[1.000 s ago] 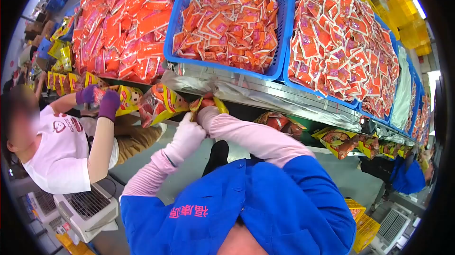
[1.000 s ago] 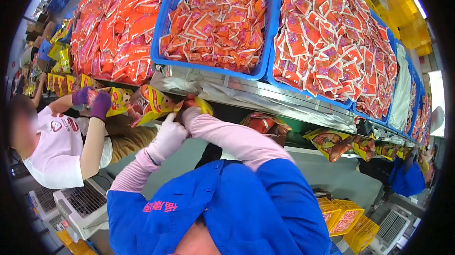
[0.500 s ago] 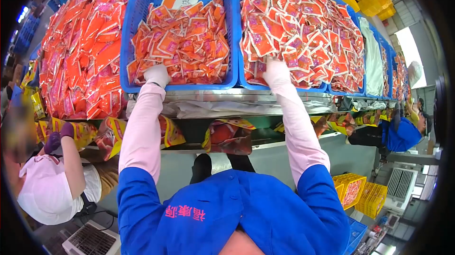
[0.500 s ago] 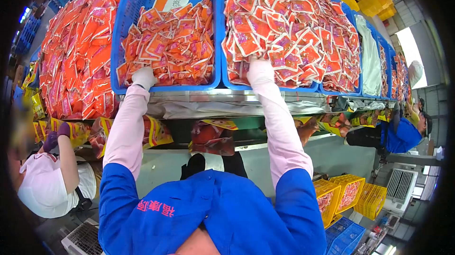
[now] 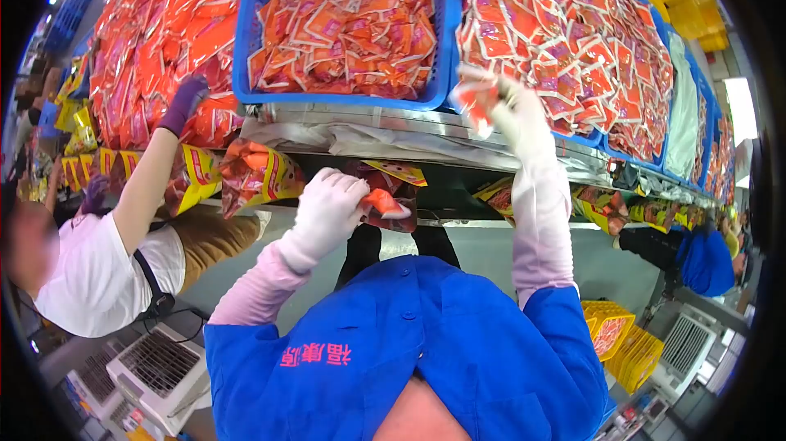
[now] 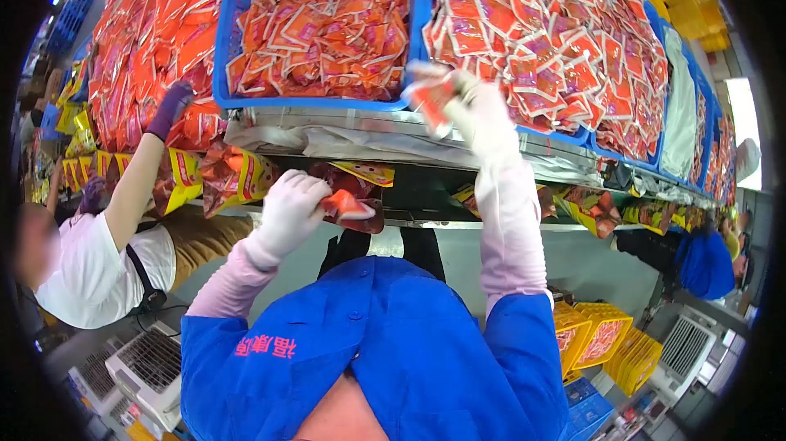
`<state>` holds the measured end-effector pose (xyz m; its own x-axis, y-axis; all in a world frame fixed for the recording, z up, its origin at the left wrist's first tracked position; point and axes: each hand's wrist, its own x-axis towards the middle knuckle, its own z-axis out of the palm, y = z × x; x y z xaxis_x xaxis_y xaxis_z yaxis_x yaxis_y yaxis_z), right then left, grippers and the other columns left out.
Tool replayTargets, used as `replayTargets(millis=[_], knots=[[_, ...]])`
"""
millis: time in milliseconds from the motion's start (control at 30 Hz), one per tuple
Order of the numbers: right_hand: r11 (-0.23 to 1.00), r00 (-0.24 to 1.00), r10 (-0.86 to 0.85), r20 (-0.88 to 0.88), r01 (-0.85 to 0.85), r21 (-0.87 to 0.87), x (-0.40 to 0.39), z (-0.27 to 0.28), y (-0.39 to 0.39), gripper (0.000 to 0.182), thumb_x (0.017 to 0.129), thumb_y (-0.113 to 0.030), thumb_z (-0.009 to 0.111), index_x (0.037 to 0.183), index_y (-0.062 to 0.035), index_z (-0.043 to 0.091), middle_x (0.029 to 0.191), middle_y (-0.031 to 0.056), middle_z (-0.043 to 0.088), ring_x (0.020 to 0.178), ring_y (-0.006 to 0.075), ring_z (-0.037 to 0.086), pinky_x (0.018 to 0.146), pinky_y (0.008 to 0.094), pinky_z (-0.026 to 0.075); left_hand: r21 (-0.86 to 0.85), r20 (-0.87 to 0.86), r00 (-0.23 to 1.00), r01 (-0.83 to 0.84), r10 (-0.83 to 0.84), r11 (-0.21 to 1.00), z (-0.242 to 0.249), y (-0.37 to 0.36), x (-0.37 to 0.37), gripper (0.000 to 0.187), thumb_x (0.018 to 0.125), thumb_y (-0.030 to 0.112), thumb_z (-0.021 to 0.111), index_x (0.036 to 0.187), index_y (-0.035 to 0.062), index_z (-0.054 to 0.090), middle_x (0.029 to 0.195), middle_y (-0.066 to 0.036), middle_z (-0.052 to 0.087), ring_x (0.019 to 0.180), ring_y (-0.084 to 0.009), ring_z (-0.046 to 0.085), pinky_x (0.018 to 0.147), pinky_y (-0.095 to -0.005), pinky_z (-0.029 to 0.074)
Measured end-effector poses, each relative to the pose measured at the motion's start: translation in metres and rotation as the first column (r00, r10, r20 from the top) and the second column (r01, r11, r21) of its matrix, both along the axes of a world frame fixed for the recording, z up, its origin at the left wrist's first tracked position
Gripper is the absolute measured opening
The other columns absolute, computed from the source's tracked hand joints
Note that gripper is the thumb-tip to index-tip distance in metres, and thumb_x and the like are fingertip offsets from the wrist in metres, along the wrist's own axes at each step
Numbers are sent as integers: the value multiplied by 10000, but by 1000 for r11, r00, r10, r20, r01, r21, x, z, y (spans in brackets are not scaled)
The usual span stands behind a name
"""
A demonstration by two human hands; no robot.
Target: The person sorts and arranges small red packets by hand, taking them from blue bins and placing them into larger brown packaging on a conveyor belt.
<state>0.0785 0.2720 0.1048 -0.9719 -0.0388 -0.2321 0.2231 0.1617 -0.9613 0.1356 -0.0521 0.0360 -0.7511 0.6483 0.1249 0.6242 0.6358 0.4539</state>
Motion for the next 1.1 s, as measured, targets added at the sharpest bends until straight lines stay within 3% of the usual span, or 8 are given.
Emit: replayTargets(millis=[167, 300, 467, 600, 700, 800, 833, 1100], knots=[[574, 679, 724, 121, -691, 439, 39, -30, -122, 269, 890, -249, 640, 1083, -70, 697, 898, 218, 710, 866, 386, 697, 782, 443, 548, -235, 4, 999, 41, -41, 971, 4, -24, 15, 386, 780, 466, 761, 963, 128, 714, 831, -73, 663, 914, -231, 633, 1113, -544, 327], [-48, 348, 711, 611, -843, 535, 39, -156, -204, 298, 933, -279, 585, 1166, -132, 699, 1120, 192, 713, 994, 347, 691, 858, 428, 549, -364, -45, 981, 160, -189, 917, -26, -44, 22, 88, 765, 199, 675, 719, 124, 672, 722, -40, 627, 818, -219, 654, 1098, -568, 380], [-19, 386, 620, 683, -863, 505, 42, -236, -243, 299, 941, -288, 587, 1170, -136, 705, 1116, 176, 715, 1025, 340, 682, 896, 430, 537, -353, -93, 973, 168, -213, 921, -29, -51, 16, 54, 725, 201, 679, 692, 159, 689, 675, -23, 634, 791, -218, 658, 1045, -534, 421], [-41, 289, 782, 552, -860, 509, 29, -95, -188, 300, 947, -296, 589, 1173, -139, 709, 1113, 163, 717, 1050, 335, 675, 927, 431, 528, -191, 53, 997, 62, -52, 980, 27, -50, -46, 133, 750, 241, 722, 697, 119, 708, 696, -91, 648, 753, -292, 652, 831, -450, 443], [677, 765, 641, 59, -600, 427, 29, -5, -100, 259, 857, -185, 637, 1078, -89, 730, 1000, 175, 738, 935, 305, 718, 843, 399, 555, 55, -102, 985, -131, 136, 990, 9, -18, -128, 173, 842, 209, 696, 796, 43, 681, 779, -140, 670, 809, -364, 655, 732, -510, 476], [616, 984, -34, -176, 160, 771, -15, -33, -6, 153, 856, -142, 650, 968, -91, 740, 904, 148, 726, 896, 323, 715, 862, 424, 563, -73, 40, 984, -172, 175, 982, -67, 38, -201, 298, 854, 335, 705, 988, 70, 733, 924, -181, 708, 940, -389, 683, 825, -489, 537], [289, 969, 9, -248, 235, 928, -28, -48, 25, 153, 868, -147, 667, 991, -97, 744, 1002, 162, 716, 957, 341, 704, 889, 433, 563, -184, 79, 985, -139, 155, 973, -85, 53, -214, 330, 837, 342, 717, 1037, 80, 743, 961, -184, 719, 957, -382, 693, 845, -481, 546], [9, 987, 72, 142, -143, 990, -74, -128, 67, 232, 928, -101, 543, 1010, -21, 745, 1113, 217, 713, 1030, 336, 709, 854, 430, 585, -454, 80, 974, -152, 210, 878, -71, 58, -221, 254, 868, 249, 657, 1063, 107, 733, 1032, -170, 733, 971, -362, 708, 826, -473, 563]])
